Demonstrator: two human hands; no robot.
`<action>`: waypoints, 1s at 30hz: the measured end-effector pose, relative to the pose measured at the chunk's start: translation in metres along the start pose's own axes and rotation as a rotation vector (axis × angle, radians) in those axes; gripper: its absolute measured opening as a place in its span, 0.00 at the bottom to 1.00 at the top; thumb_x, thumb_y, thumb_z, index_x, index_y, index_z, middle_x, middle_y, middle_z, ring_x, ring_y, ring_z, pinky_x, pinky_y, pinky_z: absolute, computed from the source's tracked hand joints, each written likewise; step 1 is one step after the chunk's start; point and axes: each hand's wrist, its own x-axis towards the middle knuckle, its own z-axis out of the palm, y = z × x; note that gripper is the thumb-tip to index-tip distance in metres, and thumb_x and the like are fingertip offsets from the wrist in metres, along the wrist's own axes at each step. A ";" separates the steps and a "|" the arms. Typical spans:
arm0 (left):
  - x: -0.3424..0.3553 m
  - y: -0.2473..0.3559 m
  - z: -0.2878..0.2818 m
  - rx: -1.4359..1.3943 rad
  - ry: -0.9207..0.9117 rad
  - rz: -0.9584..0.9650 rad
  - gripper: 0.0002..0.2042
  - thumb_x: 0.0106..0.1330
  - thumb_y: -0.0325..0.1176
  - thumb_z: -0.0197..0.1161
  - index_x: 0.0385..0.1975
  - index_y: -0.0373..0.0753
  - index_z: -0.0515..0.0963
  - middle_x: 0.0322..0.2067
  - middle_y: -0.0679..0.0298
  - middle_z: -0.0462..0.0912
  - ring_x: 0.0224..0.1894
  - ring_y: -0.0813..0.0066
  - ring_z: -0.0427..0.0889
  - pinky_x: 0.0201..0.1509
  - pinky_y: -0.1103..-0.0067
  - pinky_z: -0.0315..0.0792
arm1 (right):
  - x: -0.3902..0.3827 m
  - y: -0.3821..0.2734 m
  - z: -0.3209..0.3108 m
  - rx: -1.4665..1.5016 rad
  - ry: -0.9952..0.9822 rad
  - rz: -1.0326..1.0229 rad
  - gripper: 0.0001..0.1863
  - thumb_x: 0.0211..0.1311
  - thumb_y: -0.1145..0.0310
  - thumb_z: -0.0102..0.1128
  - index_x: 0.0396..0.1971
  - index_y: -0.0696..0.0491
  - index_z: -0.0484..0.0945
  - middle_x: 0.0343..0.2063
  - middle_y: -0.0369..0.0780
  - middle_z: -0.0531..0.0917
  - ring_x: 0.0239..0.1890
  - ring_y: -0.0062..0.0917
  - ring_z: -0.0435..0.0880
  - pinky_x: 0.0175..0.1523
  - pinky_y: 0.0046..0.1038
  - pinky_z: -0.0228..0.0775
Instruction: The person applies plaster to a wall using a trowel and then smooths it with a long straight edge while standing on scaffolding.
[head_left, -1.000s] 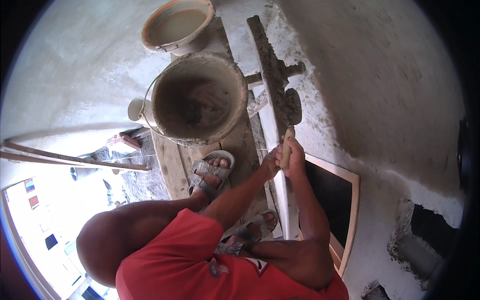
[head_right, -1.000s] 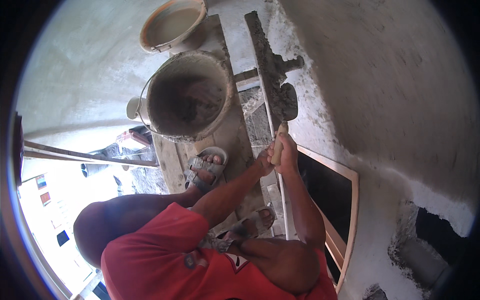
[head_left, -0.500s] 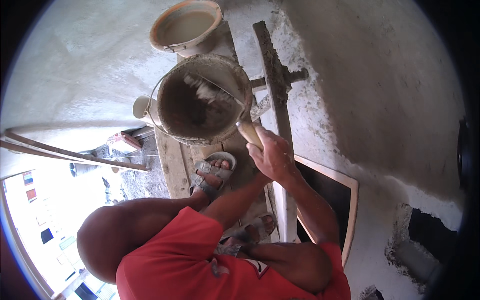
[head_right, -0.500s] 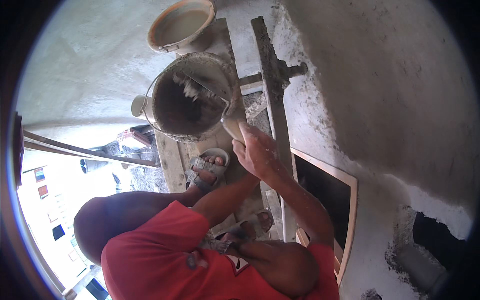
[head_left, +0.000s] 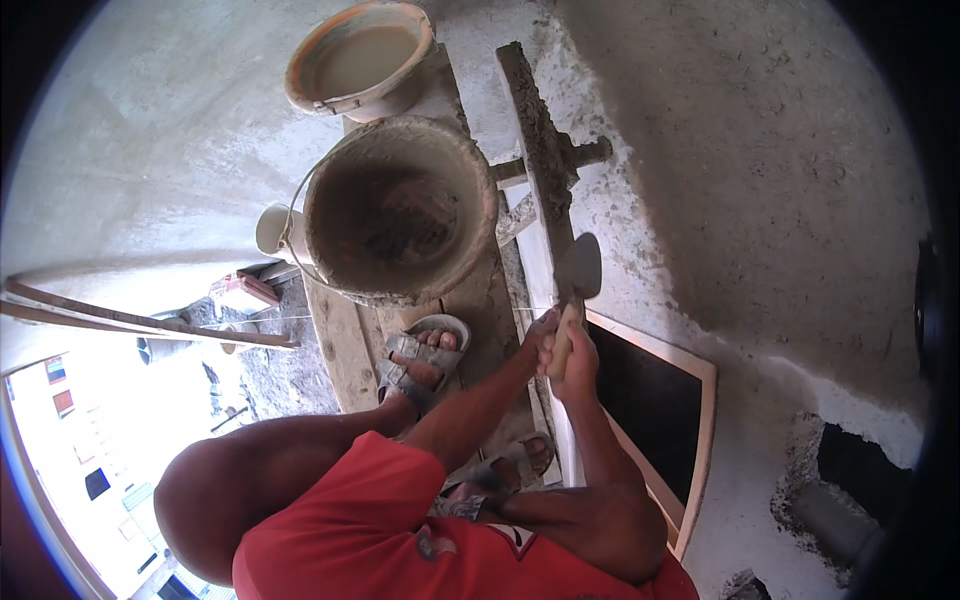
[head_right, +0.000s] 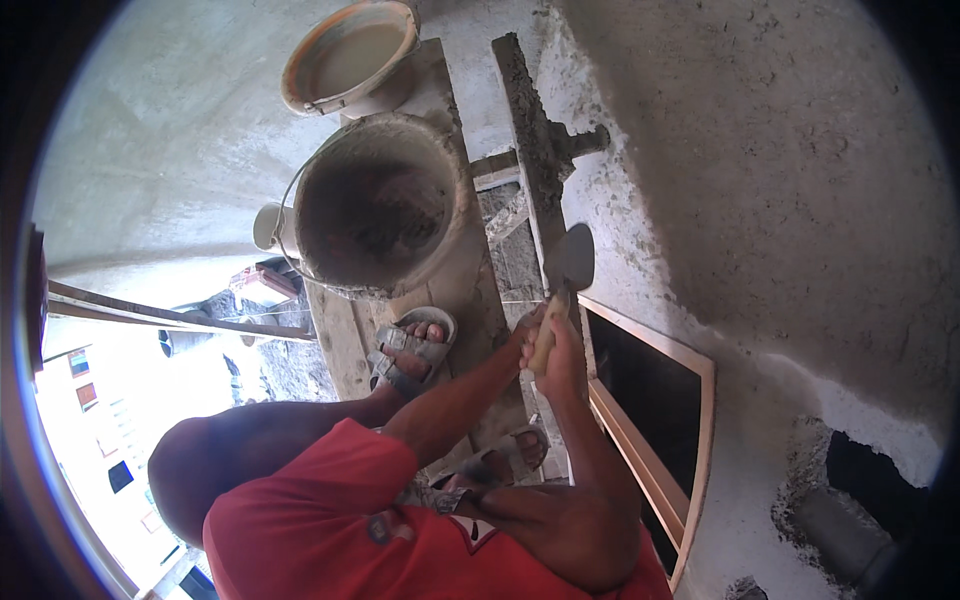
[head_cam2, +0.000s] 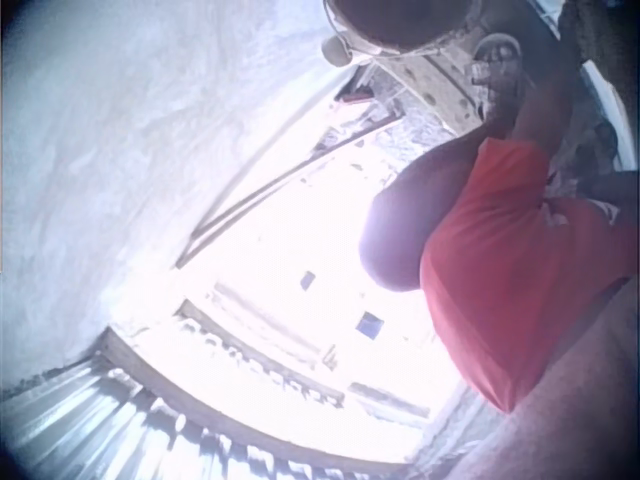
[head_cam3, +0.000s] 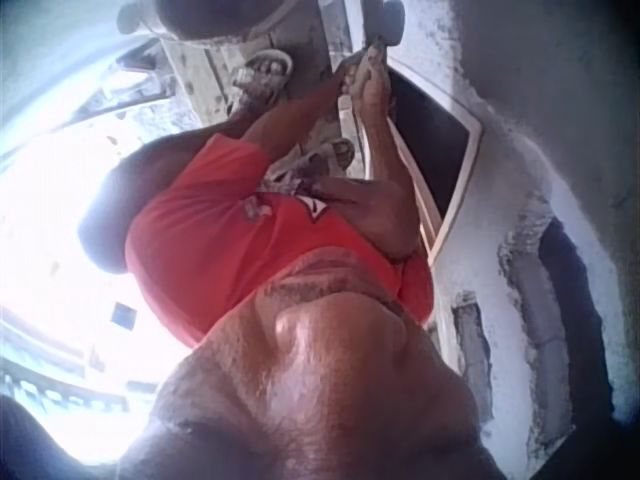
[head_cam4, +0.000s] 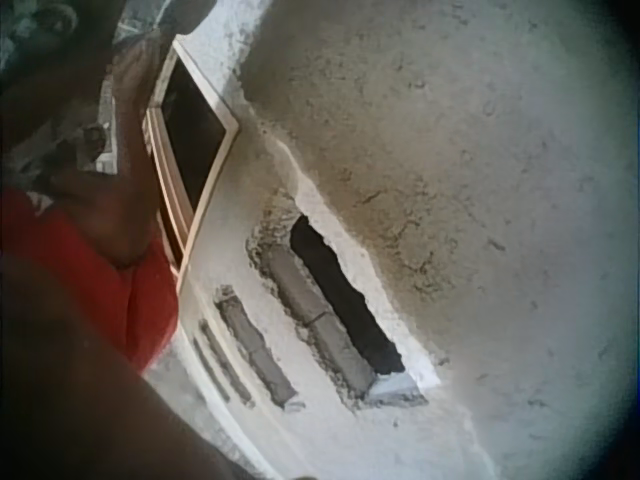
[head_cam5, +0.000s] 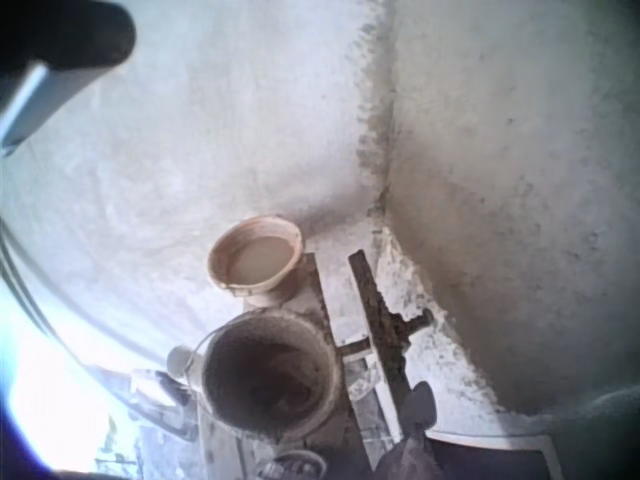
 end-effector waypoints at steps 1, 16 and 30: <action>0.002 -0.002 -0.001 0.002 -0.003 0.002 0.16 0.68 0.47 0.47 0.41 0.41 0.70 0.30 0.67 0.76 0.29 0.76 0.75 0.30 0.78 0.70 | 0.015 -0.002 0.007 0.002 0.000 0.002 0.22 0.58 0.52 0.50 0.47 0.50 0.66 0.20 0.36 0.72 0.15 0.23 0.71 0.18 0.28 0.65; 0.015 -0.014 -0.011 -0.042 -0.063 0.045 0.13 0.69 0.45 0.46 0.44 0.45 0.70 0.39 0.71 0.77 0.36 0.79 0.76 0.38 0.78 0.71 | 0.153 -0.056 0.060 -0.095 -0.126 -0.037 0.20 0.56 0.55 0.51 0.44 0.50 0.68 0.20 0.35 0.70 0.17 0.23 0.70 0.20 0.27 0.61; 0.017 -0.015 -0.024 -0.063 -0.229 0.105 0.13 0.68 0.45 0.50 0.44 0.44 0.70 0.35 0.70 0.76 0.35 0.78 0.76 0.40 0.78 0.71 | 0.069 -0.089 0.071 -0.223 -0.312 -0.159 0.22 0.59 0.57 0.49 0.49 0.54 0.64 0.19 0.38 0.71 0.13 0.21 0.70 0.14 0.25 0.64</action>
